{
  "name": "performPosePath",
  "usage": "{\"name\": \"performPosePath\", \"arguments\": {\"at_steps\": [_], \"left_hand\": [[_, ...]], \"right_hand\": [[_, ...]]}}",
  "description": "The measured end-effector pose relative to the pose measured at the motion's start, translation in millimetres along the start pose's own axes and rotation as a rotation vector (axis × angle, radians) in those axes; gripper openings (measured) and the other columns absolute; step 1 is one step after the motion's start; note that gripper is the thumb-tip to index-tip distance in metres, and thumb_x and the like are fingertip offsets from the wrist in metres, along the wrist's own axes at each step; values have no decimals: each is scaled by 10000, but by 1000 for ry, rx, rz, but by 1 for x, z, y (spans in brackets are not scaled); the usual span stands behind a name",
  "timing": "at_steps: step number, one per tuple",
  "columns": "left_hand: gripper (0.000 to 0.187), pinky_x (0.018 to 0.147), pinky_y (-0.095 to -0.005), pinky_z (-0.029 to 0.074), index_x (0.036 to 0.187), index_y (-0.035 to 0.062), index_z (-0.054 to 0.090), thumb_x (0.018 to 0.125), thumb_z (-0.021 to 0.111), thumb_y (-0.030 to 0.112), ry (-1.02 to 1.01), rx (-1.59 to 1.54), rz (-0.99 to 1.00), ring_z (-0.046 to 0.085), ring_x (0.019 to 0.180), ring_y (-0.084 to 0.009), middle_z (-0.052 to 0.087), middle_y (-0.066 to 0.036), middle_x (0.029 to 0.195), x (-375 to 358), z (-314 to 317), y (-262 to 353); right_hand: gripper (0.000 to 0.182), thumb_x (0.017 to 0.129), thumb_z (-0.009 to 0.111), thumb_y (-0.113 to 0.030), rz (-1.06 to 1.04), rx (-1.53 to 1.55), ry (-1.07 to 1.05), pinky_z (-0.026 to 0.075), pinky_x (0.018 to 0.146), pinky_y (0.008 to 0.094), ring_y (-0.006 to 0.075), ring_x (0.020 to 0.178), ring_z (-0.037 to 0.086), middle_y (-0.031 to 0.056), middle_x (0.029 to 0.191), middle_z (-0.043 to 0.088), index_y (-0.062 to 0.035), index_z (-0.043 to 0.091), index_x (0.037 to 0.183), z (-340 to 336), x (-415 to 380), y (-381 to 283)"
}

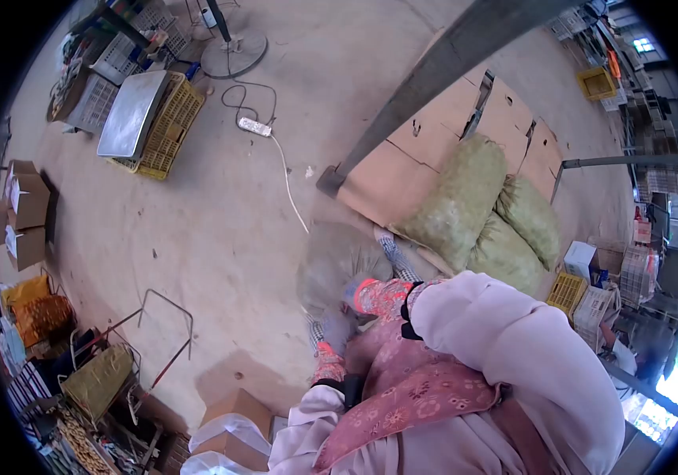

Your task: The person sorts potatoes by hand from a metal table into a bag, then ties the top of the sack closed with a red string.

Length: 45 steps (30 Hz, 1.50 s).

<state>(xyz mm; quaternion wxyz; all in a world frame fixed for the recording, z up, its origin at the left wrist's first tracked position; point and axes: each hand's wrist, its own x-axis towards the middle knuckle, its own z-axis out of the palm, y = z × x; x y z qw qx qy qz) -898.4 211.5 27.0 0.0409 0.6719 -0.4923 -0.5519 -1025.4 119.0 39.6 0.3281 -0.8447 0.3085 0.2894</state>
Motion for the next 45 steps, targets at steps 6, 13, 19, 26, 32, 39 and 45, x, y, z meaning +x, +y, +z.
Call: {"name": "performPosePath", "arguments": {"at_steps": [6, 13, 19, 26, 32, 39, 45], "left_hand": [[307, 474, -386, 478, 895, -26, 661, 835, 676, 274, -67, -191, -61, 626, 486, -267, 651, -179, 662, -49, -27, 18], [332, 649, -479, 481, 864, 16, 671, 835, 616, 342, 57, 123, 141, 638, 762, -437, 649, -250, 807, -105, -37, 36], [281, 682, -465, 497, 914, 43, 700, 816, 651, 301, 3, 233, 3, 654, 809, -425, 654, -259, 842, -172, -57, 114], [298, 707, -448, 503, 942, 43, 706, 801, 684, 305, 198, 161, -72, 663, 823, -408, 668, -245, 857, -179, 13, 227], [324, 721, -437, 507, 950, 36, 702, 794, 701, 319, 354, 37, 129, 671, 827, -395, 676, -236, 865, -180, 42, 329], [346, 742, -423, 509, 958, 31, 700, 785, 721, 329, 250, -33, 460, 677, 838, -380, 683, -227, 880, -127, 32, 413], [318, 757, -407, 508, 974, 70, 715, 764, 743, 308, 4, 235, 722, 671, 860, -366, 684, -206, 909, -47, 25, 412]], "right_hand": [[231, 578, 762, -239, -14, 90, 191, 567, 637, 436, 316, 744, 709, 113, 772, 722, -116, 754, 773, 27, -20, -33], [221, 601, 742, -254, -180, 82, 121, 560, 621, 449, 332, 731, 698, 114, 765, 715, -112, 753, 770, 15, -49, -54], [224, 644, 727, -253, -393, 188, 66, 554, 660, 458, 344, 782, 696, 126, 800, 717, -100, 752, 805, -2, -99, -66], [223, 643, 732, -246, -586, 95, 150, 552, 673, 455, 348, 795, 693, 149, 827, 714, -87, 739, 798, -71, -203, 24], [296, 666, 717, -273, -532, -146, 20, 552, 730, 454, 350, 856, 691, 150, 895, 717, -86, 740, 894, -159, -283, 81], [298, 708, 685, -287, -220, -178, 128, 548, 741, 461, 343, 865, 691, 140, 899, 716, -113, 735, 945, -193, -376, 151], [326, 709, 702, -270, 181, 148, 207, 549, 760, 447, 332, 887, 695, 141, 901, 720, -95, 737, 982, -170, -381, 179]]}}
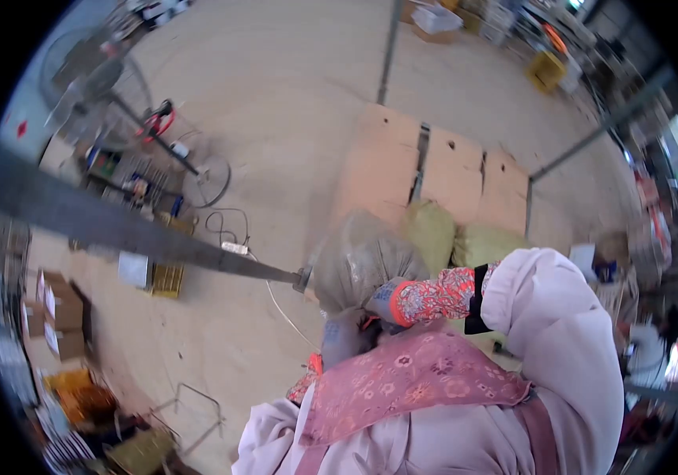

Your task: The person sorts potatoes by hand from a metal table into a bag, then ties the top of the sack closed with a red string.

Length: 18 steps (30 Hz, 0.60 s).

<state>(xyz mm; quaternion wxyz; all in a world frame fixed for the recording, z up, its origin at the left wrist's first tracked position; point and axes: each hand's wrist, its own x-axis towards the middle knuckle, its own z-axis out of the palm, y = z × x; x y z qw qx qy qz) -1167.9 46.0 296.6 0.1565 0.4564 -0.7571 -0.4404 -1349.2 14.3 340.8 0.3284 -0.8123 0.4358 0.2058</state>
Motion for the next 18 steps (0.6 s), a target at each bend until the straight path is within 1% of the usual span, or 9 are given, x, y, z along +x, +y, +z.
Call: {"name": "performPosePath", "arguments": {"at_steps": [2, 5, 6, 8, 9, 10, 12, 15, 18], "left_hand": [[327, 758, -394, 509, 991, 109, 727, 751, 740, 330, -169, 7, -80, 670, 869, -348, 685, -183, 910, 24, 1, -13], [351, 758, -382, 512, 1002, 129, 734, 746, 734, 369, -393, 124, 110, 678, 867, -326, 696, -156, 906, 51, 0, -43], [351, 758, -382, 512, 1002, 129, 734, 746, 734, 369, -425, 112, 97, 678, 867, -326, 696, -156, 906, 52, 2, -47], [359, 750, -380, 516, 1007, 140, 736, 753, 717, 393, -358, 52, 5, 681, 850, -326, 710, -139, 902, 51, -12, -32], [280, 796, -416, 510, 986, 101, 732, 795, 659, 292, -405, 43, -167, 666, 920, -353, 688, -178, 956, 56, -26, 1], [280, 796, -416, 510, 986, 101, 732, 795, 659, 292, -405, 59, -174, 666, 920, -353, 688, -178, 956, 53, -14, -11], [278, 763, -423, 508, 976, 94, 730, 795, 659, 293, -246, -6, -262, 666, 886, -373, 692, -175, 928, 44, 17, -49], [296, 745, -421, 506, 977, 79, 723, 796, 661, 305, -249, 7, -387, 665, 849, -386, 691, -186, 890, 74, 3, -26], [302, 741, -428, 505, 972, 57, 710, 808, 647, 303, -159, -139, -339, 658, 810, -405, 684, -205, 859, 72, 27, -52]], "right_hand": [[321, 722, 701, -274, 112, 74, 19, 550, 771, 443, 328, 915, 692, 137, 953, 720, -118, 739, 1000, 10, 6, 5], [279, 793, 669, -306, 149, 151, 98, 542, 695, 459, 331, 835, 702, 126, 860, 716, -121, 691, 1000, 31, 17, 15], [279, 793, 669, -306, 155, 180, 78, 542, 695, 459, 331, 835, 702, 126, 860, 716, -121, 691, 1000, 32, 18, 17], [235, 805, 650, -281, 124, 235, 123, 541, 677, 464, 328, 817, 703, 124, 859, 716, -124, 695, 974, 23, 17, 15], [232, 731, 668, -237, 113, 240, 236, 548, 636, 456, 331, 768, 704, 135, 816, 717, -104, 743, 906, 41, 30, 22], [232, 731, 668, -237, 102, 249, 247, 548, 636, 456, 331, 768, 704, 135, 816, 717, -104, 743, 906, 41, 34, 24], [218, 704, 690, -224, 86, 214, 202, 548, 617, 446, 324, 757, 705, 129, 799, 717, -108, 748, 879, 35, 40, 31], [210, 672, 717, -206, 39, 112, 78, 548, 603, 437, 322, 742, 707, 116, 790, 719, -105, 750, 852, 12, 60, 56], [169, 691, 700, -200, 0, 72, -9, 524, 565, 460, 323, 715, 694, 101, 767, 701, -96, 700, 824, 8, 72, 69]]}}
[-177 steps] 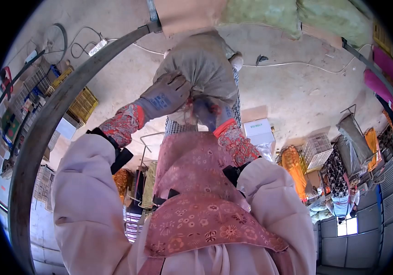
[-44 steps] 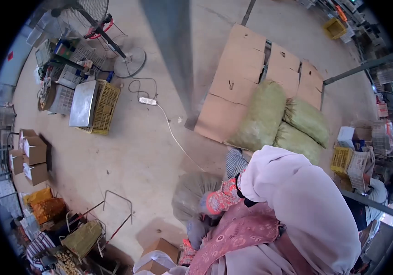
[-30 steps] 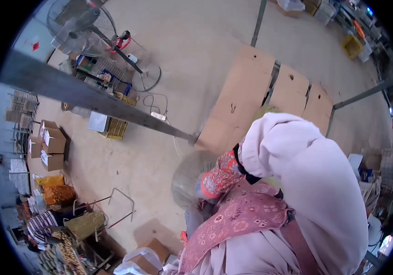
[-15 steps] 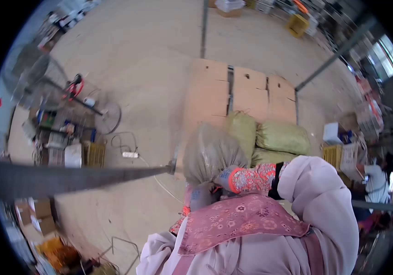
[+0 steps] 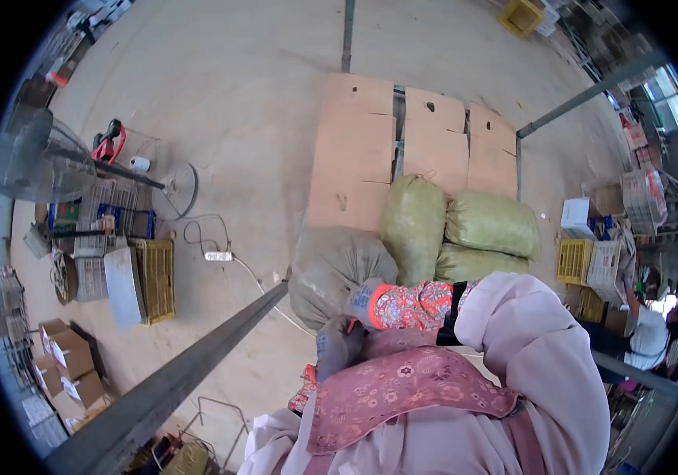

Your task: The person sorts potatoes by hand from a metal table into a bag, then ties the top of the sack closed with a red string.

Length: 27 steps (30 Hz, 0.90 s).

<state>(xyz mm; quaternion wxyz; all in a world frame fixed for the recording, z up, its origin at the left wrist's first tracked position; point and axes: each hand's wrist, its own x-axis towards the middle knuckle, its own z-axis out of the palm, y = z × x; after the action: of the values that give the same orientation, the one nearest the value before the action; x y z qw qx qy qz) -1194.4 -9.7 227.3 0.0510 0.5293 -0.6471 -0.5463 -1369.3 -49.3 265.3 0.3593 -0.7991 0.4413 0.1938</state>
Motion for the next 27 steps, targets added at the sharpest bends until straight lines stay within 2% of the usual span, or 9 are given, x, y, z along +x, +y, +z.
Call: {"name": "performPosePath", "arguments": {"at_steps": [4, 6, 10, 14, 16, 18, 19, 24, 27], "left_hand": [[302, 754, -439, 501, 969, 44, 699, 814, 633, 296, 104, -156, -34, 654, 821, -401, 678, -213, 871, -16, 14, 18], [230, 677, -343, 512, 944, 52, 693, 807, 691, 237, 111, -74, -13, 643, 719, -160, 715, -88, 811, -20, 11, 47], [297, 671, -344, 514, 1027, 53, 681, 805, 713, 248, 169, -139, 369, 634, 720, -154, 705, -58, 841, -12, 20, 55], [253, 757, -400, 500, 1016, 39, 680, 825, 685, 206, -167, -134, -49, 646, 817, -216, 702, -131, 918, -26, -1, 30], [429, 909, -370, 477, 1232, 21, 594, 847, 700, 179, -161, -171, 597, 606, 1049, -212, 640, -161, 1199, 32, -20, -26], [700, 1116, -352, 340, 1490, 29, 299, 899, 657, 140, -482, -435, 206, 381, 1369, -259, 387, -172, 1492, 62, -39, -84], [567, 1108, -353, 347, 1431, -1, 377, 923, 604, 106, -387, -806, -131, 373, 1375, -250, 493, -186, 1401, 63, -35, -118], [311, 671, -307, 506, 1224, 7, 537, 920, 509, 71, 154, -71, -303, 567, 717, -123, 638, -67, 841, -50, -72, -294], [217, 680, -300, 492, 1101, -6, 594, 964, 518, 145, 85, -240, -542, 558, 724, -124, 609, -53, 805, -77, -108, -307]], "right_hand": [[124, 709, 670, -185, -57, -82, 129, 522, 555, 462, 328, 701, 692, 105, 757, 700, -92, 702, 786, 15, -10, 0], [156, 728, 675, -194, -86, -230, 377, 543, 577, 428, 321, 716, 699, 118, 730, 701, -68, 731, 800, 18, -27, 6], [189, 823, 591, -183, 82, -272, 360, 545, 677, 423, 325, 810, 691, 178, 818, 692, -60, 705, 909, -23, -77, -9], [210, 864, 548, -192, 73, -63, 363, 533, 716, 422, 331, 833, 678, 178, 864, 682, -68, 680, 972, 12, -35, -27], [222, 885, 527, -196, 77, 68, 390, 527, 735, 422, 333, 845, 671, 179, 887, 676, -72, 667, 1003, 47, 15, -29], [233, 905, 506, -201, 98, 235, 409, 521, 754, 422, 336, 856, 664, 179, 910, 671, -76, 654, 1035, 91, 63, -33], [239, 916, 495, -203, 96, 331, 412, 518, 764, 422, 337, 862, 660, 179, 921, 668, -78, 648, 1050, 112, 79, -39], [269, 967, 442, -214, 190, 682, 442, 503, 812, 421, 344, 891, 643, 180, 978, 655, -88, 616, 1129, 185, 114, -83], [282, 949, 465, -220, 469, 793, 445, 497, 828, 448, 381, 920, 631, 210, 1039, 644, -100, 596, 1168, 162, 97, -23]]}}
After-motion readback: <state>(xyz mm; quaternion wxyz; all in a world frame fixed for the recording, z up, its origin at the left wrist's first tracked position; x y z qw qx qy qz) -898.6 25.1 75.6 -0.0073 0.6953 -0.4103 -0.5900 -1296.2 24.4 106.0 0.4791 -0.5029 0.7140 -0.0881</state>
